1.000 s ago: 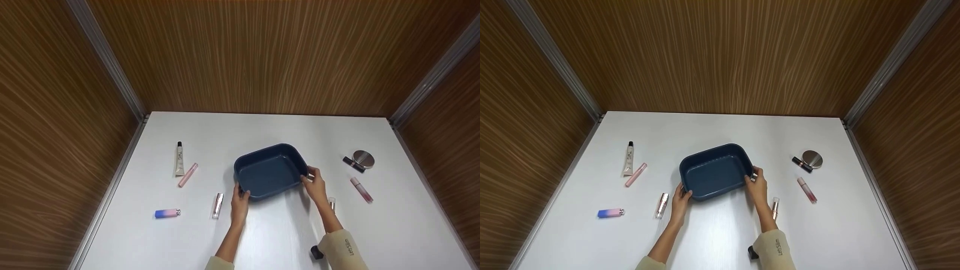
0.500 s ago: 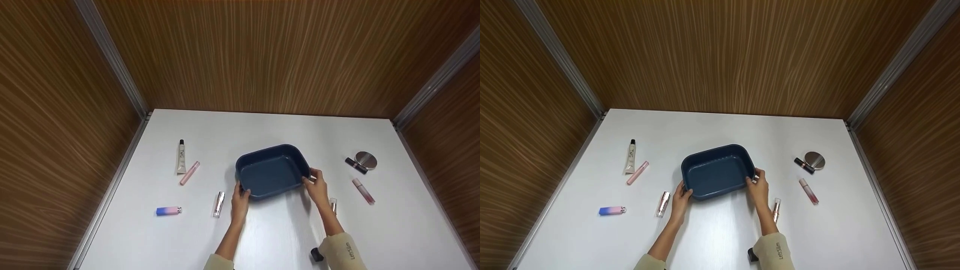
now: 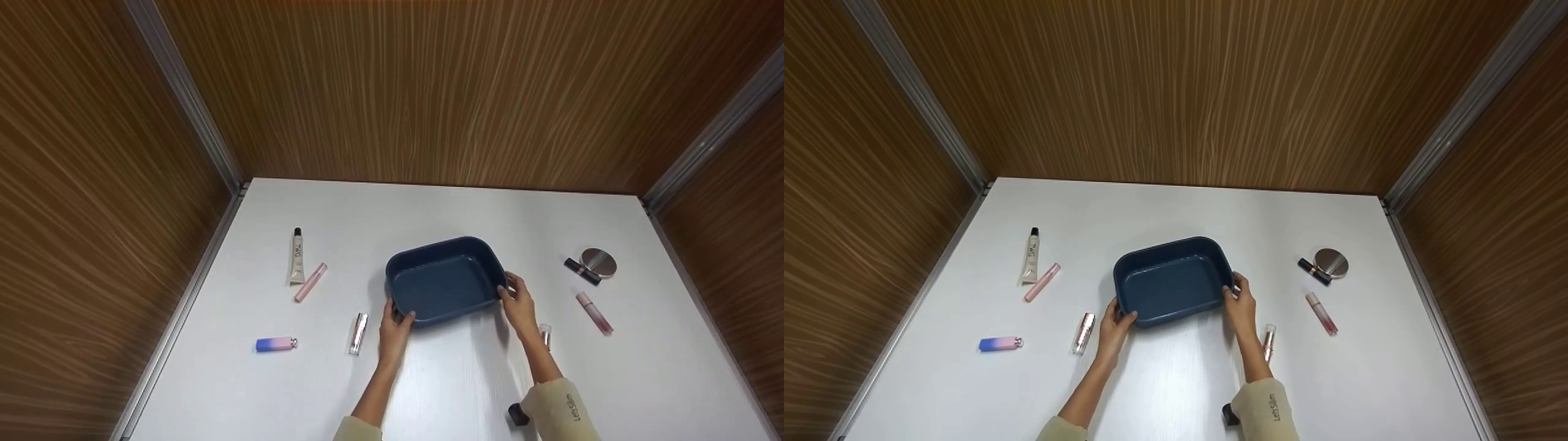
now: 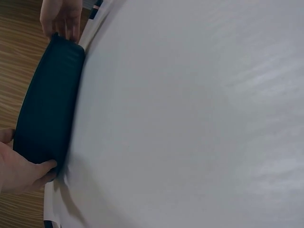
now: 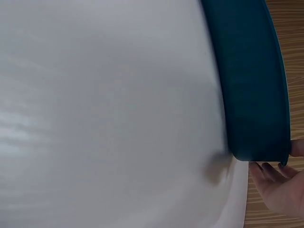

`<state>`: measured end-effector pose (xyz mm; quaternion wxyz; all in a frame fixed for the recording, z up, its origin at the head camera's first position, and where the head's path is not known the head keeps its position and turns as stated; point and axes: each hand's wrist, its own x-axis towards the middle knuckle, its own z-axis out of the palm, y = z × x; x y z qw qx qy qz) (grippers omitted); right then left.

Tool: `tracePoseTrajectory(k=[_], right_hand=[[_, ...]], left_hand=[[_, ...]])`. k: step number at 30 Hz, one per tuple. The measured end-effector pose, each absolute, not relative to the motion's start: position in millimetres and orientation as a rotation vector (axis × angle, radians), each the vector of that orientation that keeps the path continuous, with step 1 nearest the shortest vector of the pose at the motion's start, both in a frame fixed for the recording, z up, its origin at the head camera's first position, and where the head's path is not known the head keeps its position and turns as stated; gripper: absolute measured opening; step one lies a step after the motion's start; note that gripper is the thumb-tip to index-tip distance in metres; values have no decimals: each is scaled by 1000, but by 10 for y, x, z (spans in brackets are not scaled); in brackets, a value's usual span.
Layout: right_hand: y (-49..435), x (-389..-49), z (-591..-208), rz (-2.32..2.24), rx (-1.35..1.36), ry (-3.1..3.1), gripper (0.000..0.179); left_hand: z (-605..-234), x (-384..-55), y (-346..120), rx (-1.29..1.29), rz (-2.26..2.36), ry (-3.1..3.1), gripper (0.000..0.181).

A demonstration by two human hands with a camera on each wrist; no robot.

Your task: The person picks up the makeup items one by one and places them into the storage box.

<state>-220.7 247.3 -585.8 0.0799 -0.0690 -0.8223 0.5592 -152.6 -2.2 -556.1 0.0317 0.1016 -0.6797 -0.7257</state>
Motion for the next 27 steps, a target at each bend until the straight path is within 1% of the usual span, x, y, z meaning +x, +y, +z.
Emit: tracePoseTrajectory(k=[11, 19, 27], right_hand=[[2461, -2167, -5852, 1708, -234, -2438, 41], [2459, -2094, -5859, 1692, -269, -2448, 41], [2466, -2015, -5845, 1685, -316, -2467, 43]], left_hand=[[-5608, -1578, -81, 249, -2274, -2033, 57], [-5615, -1573, -113, 261, -2269, -2089, 58], [-5612, -1578, -137, 213, -2250, -2142, 57]])
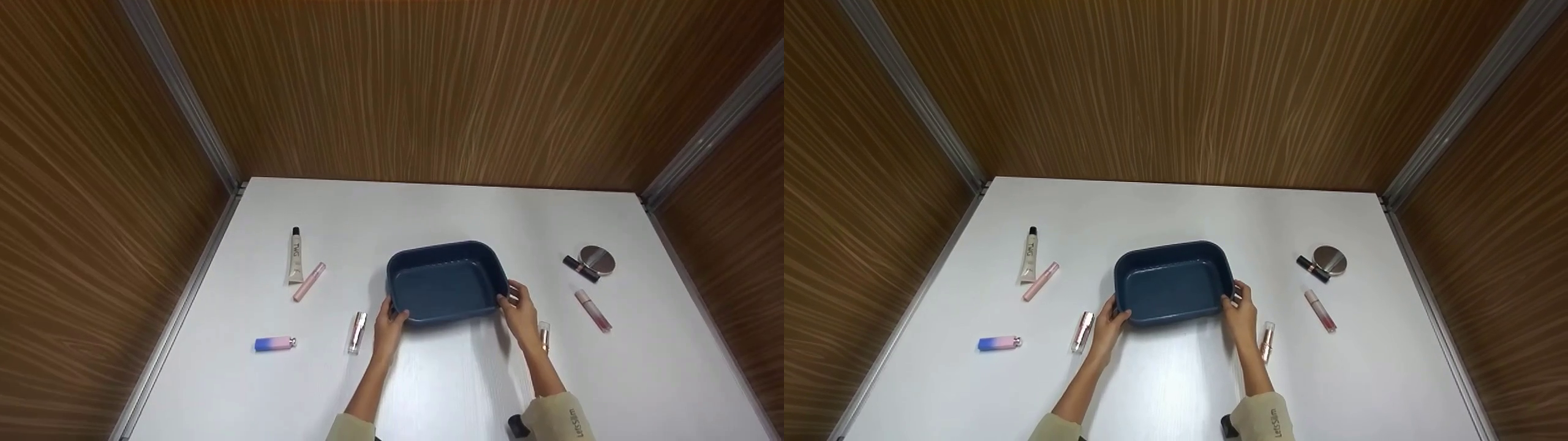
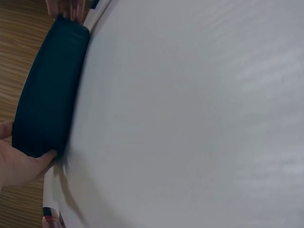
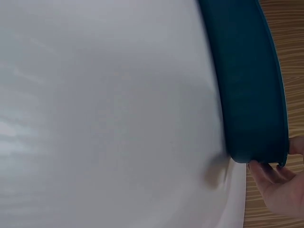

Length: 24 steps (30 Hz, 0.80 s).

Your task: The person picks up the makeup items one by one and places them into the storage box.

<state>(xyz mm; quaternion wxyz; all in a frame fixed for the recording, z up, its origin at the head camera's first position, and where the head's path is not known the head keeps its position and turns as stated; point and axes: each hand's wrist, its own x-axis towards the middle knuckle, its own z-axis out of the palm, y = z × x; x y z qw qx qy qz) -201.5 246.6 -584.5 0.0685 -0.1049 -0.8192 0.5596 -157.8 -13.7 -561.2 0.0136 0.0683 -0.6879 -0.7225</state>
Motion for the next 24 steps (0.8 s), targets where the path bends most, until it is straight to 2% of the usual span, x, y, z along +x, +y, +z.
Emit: tracePoseTrajectory(k=[24], right_hand=[[2368, -1830, -5843, 1691, -369, -2439, 43]], left_hand=[[-5534, -1584, -169, 277, -2142, -2174, 50]])
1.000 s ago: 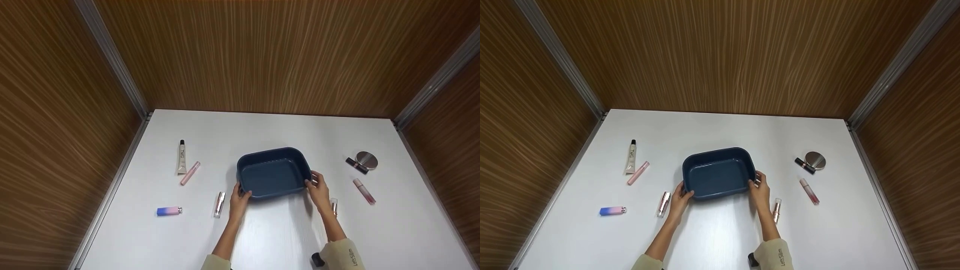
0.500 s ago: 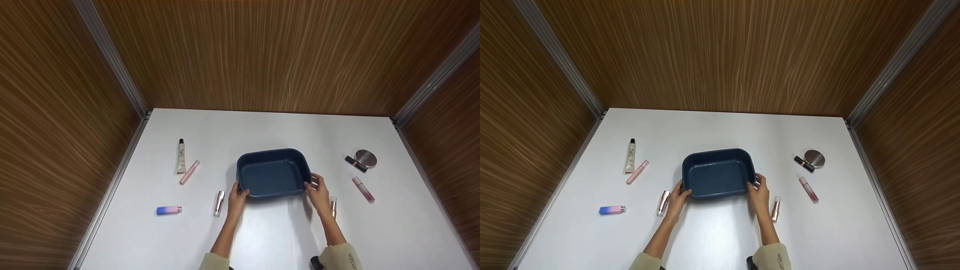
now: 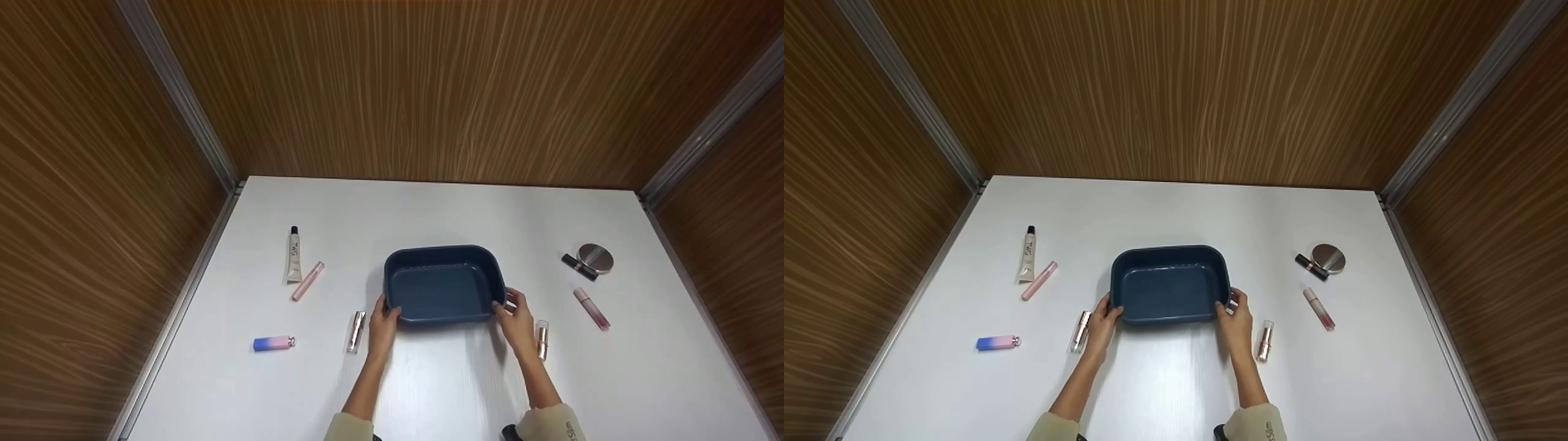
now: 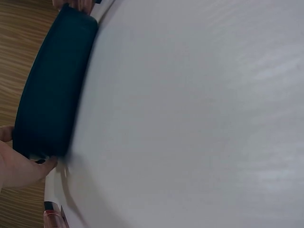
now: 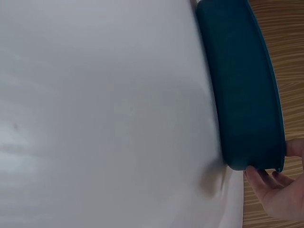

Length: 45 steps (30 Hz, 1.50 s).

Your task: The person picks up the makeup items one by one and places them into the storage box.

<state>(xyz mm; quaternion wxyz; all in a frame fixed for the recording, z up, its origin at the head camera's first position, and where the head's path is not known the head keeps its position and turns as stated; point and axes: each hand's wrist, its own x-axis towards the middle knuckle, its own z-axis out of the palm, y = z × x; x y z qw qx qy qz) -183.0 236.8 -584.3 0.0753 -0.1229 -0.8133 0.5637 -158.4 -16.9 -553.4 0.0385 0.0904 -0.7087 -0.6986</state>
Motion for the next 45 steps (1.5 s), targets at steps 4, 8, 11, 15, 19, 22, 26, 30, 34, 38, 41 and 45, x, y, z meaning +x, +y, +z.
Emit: tracePoseTrajectory(k=[4, 8, 11, 15, 19, 22, 26, 30, 34, 38, 41, 45], right_hand=[[2381, -1835, -5832, 1712, -356, -2412, 39], [2386, -1833, -5830, 1746, -315, -2375, 36], [2385, -1826, -5829, 1777, -303, -2355, 36], [2390, -1808, -5822, 1799, -322, -2353, 37], [2390, -1784, -5819, 1785, -334, -2364, 37], [2324, -1704, -5647, 1789, -338, -2358, 36], [2268, -1633, -5480, 1795, -350, -2363, 37], [2350, -1695, -5665, 1789, -359, -2381, 37], [2398, -1726, -5791, 1768, -375, -2398, 37], [2409, -1720, -5815, 1768, -390, -2393, 37], [2415, -1707, -5808, 1780, -397, -2383, 36], [2420, -1689, -5810, 1804, -407, -2368, 36]], left_hand=[[-5545, -1592, -181, 276, -2143, -2164, 51], [-5571, -1613, -186, 256, -2162, -2145, 51], [-5582, -1620, -186, 255, -2168, -2147, 51], [-5587, -1614, -188, 253, -2175, -2141, 51], [-5605, -1611, -195, 240, -2186, -2124, 50], [-5602, -1605, -200, 234, -2188, -2122, 50], [-5590, -1596, -202, 228, -2186, -2135, 49], [-5585, -1600, -208, 216, -2190, -2157, 49], [-5646, -1636, -206, 221, -2174, -2160, 48], [-5855, -1712, -186, 214, -2134, -2146, 48], [-6022, -1742, -185, 166, -2112, -2121, 50], [-6394, -1849, -208, 71, -2115, -2061, 53]])
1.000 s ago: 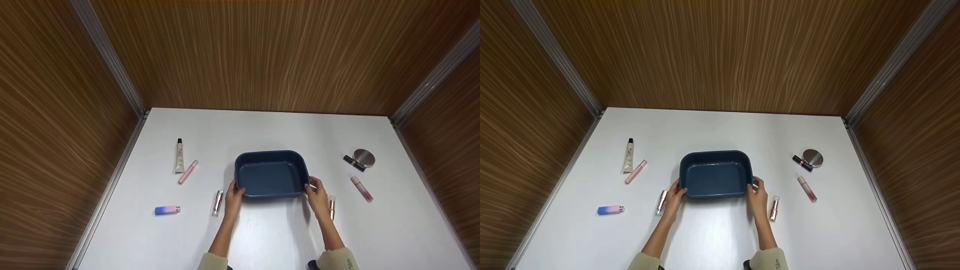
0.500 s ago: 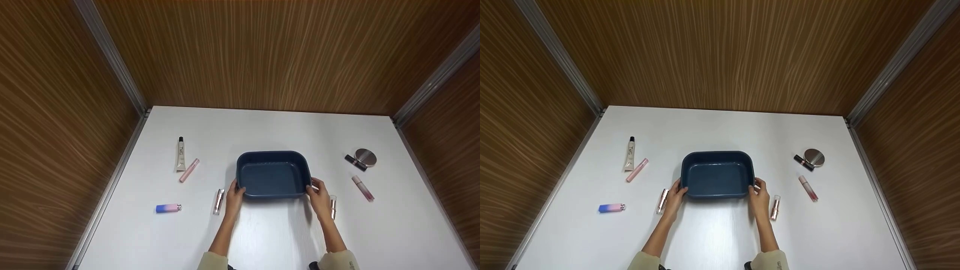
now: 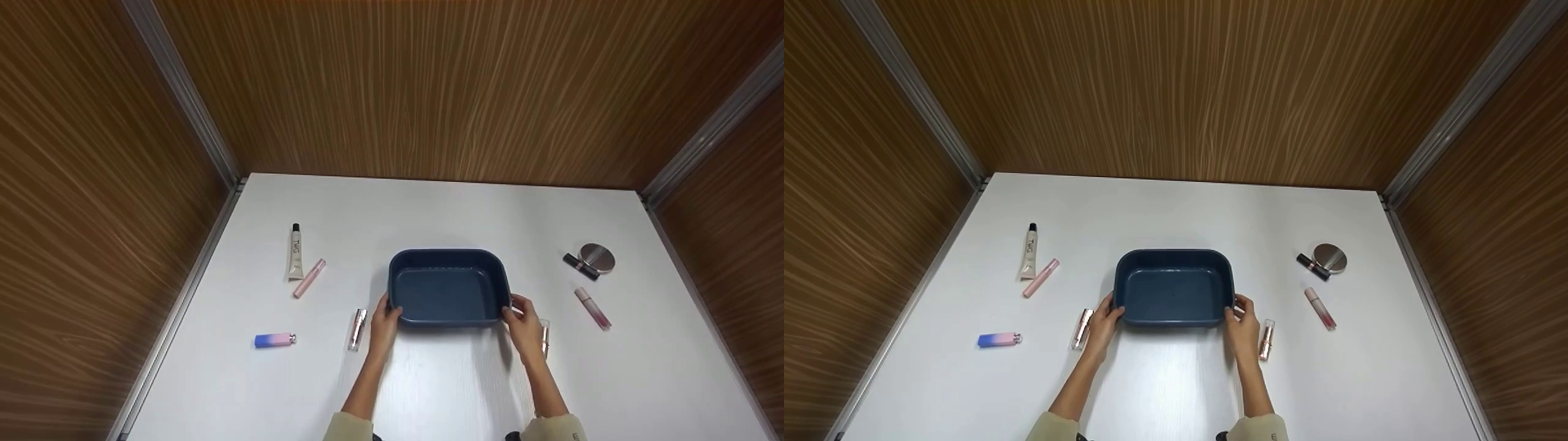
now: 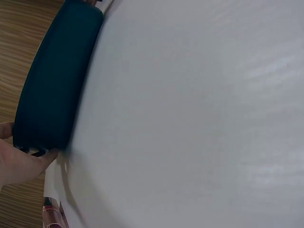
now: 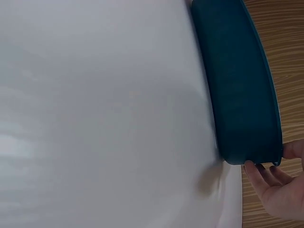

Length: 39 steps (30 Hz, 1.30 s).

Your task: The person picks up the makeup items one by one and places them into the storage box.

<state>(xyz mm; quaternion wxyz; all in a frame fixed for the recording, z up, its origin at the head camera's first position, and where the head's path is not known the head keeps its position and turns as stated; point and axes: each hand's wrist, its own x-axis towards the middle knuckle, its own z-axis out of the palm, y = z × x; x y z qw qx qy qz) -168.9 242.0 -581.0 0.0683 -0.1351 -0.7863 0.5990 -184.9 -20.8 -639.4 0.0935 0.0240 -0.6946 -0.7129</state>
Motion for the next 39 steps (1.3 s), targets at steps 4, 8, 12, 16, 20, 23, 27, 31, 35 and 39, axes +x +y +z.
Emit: tracePoseTrajectory(k=[4, 8, 12, 16, 20, 23, 27, 31, 35, 39], right_hand=[[2426, -1672, -5816, 1801, -417, -2368, 35], [2434, -1657, -5810, 1797, -427, -2367, 35], [2443, -1654, -5808, 1786, -433, -2376, 36], [2457, -1656, -5812, 1780, -426, -2382, 37], [2474, -1646, -5808, 1686, -442, -2444, 37], [2483, -1635, -5802, 1623, -459, -2476, 37], [2491, -1627, -5806, 1648, -466, -2466, 37], [2493, -1626, -5814, 1671, -466, -2441, 35], [2495, -1628, -5817, 1680, -449, -2410, 34], [2497, -1628, -5810, 1719, -440, -2380, 34]], left_hand=[[-6788, -1994, -199, 38, -2082, -2050, 54], [-6872, -2010, -182, 24, -2030, -2043, 50], [-6354, -1840, -183, 105, -2113, -2101, 53], [-5852, -1690, -173, 184, -2164, -2170, 50], [-5635, -1627, -173, 205, -2192, -2169, 49], [-5737, -1650, -173, 179, -2213, -2137, 50], [-6236, -1788, -178, 68, -2194, -2049, 54], [-7002, -2037, -181, -36, -2123, -2006, 53], [-7011, -2050, -166, 39, -2130, -2070, 55], [-6633, -1921, -159, 70, -2160, -2073, 54]])
